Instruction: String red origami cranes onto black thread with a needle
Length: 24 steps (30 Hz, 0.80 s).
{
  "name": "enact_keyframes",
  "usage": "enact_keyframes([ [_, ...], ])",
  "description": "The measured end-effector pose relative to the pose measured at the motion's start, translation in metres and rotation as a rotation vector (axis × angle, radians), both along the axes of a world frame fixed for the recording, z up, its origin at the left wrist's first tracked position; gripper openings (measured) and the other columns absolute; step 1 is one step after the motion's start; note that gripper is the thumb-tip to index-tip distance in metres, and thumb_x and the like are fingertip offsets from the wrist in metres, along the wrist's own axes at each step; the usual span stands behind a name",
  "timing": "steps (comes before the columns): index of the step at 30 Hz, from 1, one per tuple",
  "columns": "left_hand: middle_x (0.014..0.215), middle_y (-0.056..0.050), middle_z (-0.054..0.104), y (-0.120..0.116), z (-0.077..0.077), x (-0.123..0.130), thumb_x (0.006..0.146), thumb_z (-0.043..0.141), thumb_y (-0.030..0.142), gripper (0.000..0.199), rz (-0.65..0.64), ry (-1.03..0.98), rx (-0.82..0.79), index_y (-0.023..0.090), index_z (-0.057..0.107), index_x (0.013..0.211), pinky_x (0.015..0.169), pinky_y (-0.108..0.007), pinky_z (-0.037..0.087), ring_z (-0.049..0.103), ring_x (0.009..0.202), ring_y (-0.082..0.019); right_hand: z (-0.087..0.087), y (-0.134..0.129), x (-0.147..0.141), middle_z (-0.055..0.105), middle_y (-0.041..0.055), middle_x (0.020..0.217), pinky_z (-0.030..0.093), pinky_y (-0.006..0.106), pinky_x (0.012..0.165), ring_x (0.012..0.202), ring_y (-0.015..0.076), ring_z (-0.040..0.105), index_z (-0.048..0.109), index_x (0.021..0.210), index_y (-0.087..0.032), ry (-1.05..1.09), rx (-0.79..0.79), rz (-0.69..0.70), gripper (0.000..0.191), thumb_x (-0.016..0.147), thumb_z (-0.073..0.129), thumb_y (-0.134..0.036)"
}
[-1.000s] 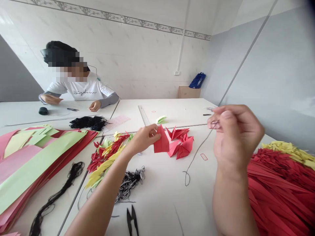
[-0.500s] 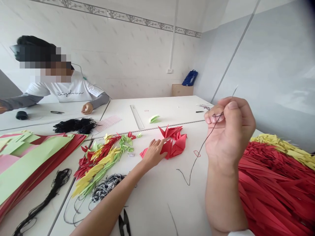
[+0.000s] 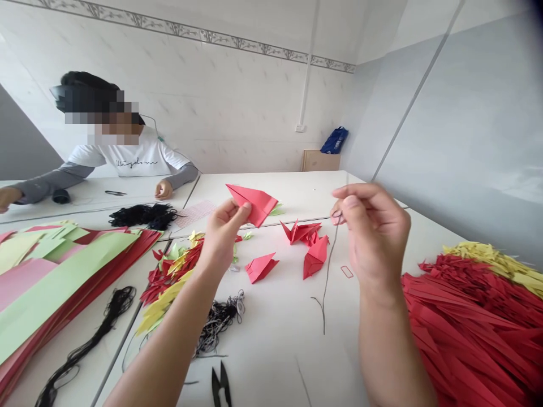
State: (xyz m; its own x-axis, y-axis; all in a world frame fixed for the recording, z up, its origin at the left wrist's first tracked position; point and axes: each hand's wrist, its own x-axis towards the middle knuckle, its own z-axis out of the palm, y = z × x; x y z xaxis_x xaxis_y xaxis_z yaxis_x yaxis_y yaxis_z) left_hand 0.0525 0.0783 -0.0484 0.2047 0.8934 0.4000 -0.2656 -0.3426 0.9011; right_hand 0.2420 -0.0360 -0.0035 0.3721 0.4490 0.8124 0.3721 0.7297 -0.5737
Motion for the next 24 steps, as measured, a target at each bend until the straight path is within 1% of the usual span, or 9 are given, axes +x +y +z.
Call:
enact_keyframes([
  [3, 0.085, -0.001, 0.068, -0.014, 0.02, -0.01, 0.082, 0.075, 0.034, 0.018, 0.031, -0.157, -0.007, 0.018, 0.071, 0.089, 0.071, -0.019, 0.049, 0.058, 0.07, -0.009, 0.0, -0.005, -0.01, 0.067, 0.0002, 0.079, 0.045, 0.026, 0.054, 0.062, 0.0108, 0.054, 0.073, 0.09, -0.023, -0.166, -0.141, 0.057, 0.009, 0.092, 0.064, -0.026],
  [4, 0.082, 0.0, 0.068, -0.018, 0.024, -0.012, 0.081, 0.076, 0.033, 0.017, 0.03, -0.183, -0.011, 0.017, 0.071, 0.087, 0.069, -0.018, 0.048, 0.056, 0.067, -0.008, -0.001, -0.006, -0.014, 0.068, 0.0003, 0.08, 0.045, 0.025, 0.055, 0.064, 0.0109, 0.055, 0.072, 0.09, -0.023, -0.219, -0.186, 0.072, 0.01, 0.093, 0.063, -0.026],
  [6, 0.08, 0.0, 0.067, -0.024, 0.028, -0.013, 0.082, 0.076, 0.032, 0.016, -0.006, -0.217, -0.025, 0.018, 0.071, 0.087, 0.066, -0.017, 0.048, 0.056, 0.066, -0.007, -0.002, -0.008, -0.019, 0.069, -0.0001, 0.081, 0.046, 0.025, 0.057, 0.066, 0.0109, 0.056, 0.071, 0.09, -0.022, -0.32, -0.227, 0.094, 0.011, 0.094, 0.061, -0.024],
  [9, 0.081, 0.0, 0.067, -0.03, 0.03, -0.013, 0.084, 0.075, 0.031, 0.015, -0.093, -0.239, -0.041, 0.018, 0.073, 0.091, 0.069, -0.016, 0.05, 0.059, 0.07, -0.007, -0.005, -0.007, -0.024, 0.068, -0.0027, 0.076, 0.045, 0.023, 0.057, 0.064, 0.0092, 0.056, 0.071, 0.092, -0.022, -0.43, -0.207, 0.088, 0.011, 0.094, 0.06, -0.018],
  [12, 0.086, -0.002, 0.069, -0.033, 0.029, -0.012, 0.085, 0.074, 0.032, 0.017, -0.129, -0.225, -0.036, 0.018, 0.073, 0.094, 0.072, -0.017, 0.052, 0.061, 0.073, -0.008, -0.007, -0.006, -0.027, 0.068, -0.0038, 0.075, 0.046, 0.021, 0.057, 0.064, 0.0079, 0.057, 0.07, 0.093, -0.022, -0.486, -0.19, 0.072, 0.013, 0.093, 0.06, -0.014],
  [15, 0.09, -0.003, 0.07, -0.035, 0.029, -0.012, 0.086, 0.073, 0.033, 0.019, -0.135, -0.207, -0.02, 0.018, 0.073, 0.098, 0.072, -0.019, 0.052, 0.06, 0.073, -0.009, -0.007, -0.006, -0.03, 0.068, -0.0037, 0.075, 0.046, 0.021, 0.057, 0.063, 0.0077, 0.057, 0.07, 0.092, -0.021, -0.513, -0.18, 0.055, 0.014, 0.093, 0.059, -0.013],
  [19, 0.09, -0.003, 0.07, -0.037, 0.029, -0.012, 0.087, 0.073, 0.033, 0.016, -0.133, -0.201, 0.002, 0.018, 0.072, 0.094, 0.07, -0.018, 0.052, 0.061, 0.075, -0.009, -0.008, -0.006, -0.031, 0.068, -0.0039, 0.075, 0.047, 0.02, 0.058, 0.064, 0.0075, 0.057, 0.07, 0.092, -0.021, -0.531, -0.169, 0.031, 0.015, 0.093, 0.058, -0.011],
  [24, 0.092, -0.003, 0.07, -0.038, 0.029, -0.012, 0.087, 0.073, 0.034, 0.017, -0.1, -0.169, 0.049, 0.019, 0.072, 0.097, 0.071, -0.018, 0.052, 0.063, 0.081, -0.011, -0.008, -0.006, -0.03, 0.069, -0.0035, 0.076, 0.047, 0.019, 0.06, 0.064, 0.0071, 0.057, 0.07, 0.092, -0.02, -0.534, -0.152, -0.008, 0.014, 0.093, 0.059, -0.011],
])
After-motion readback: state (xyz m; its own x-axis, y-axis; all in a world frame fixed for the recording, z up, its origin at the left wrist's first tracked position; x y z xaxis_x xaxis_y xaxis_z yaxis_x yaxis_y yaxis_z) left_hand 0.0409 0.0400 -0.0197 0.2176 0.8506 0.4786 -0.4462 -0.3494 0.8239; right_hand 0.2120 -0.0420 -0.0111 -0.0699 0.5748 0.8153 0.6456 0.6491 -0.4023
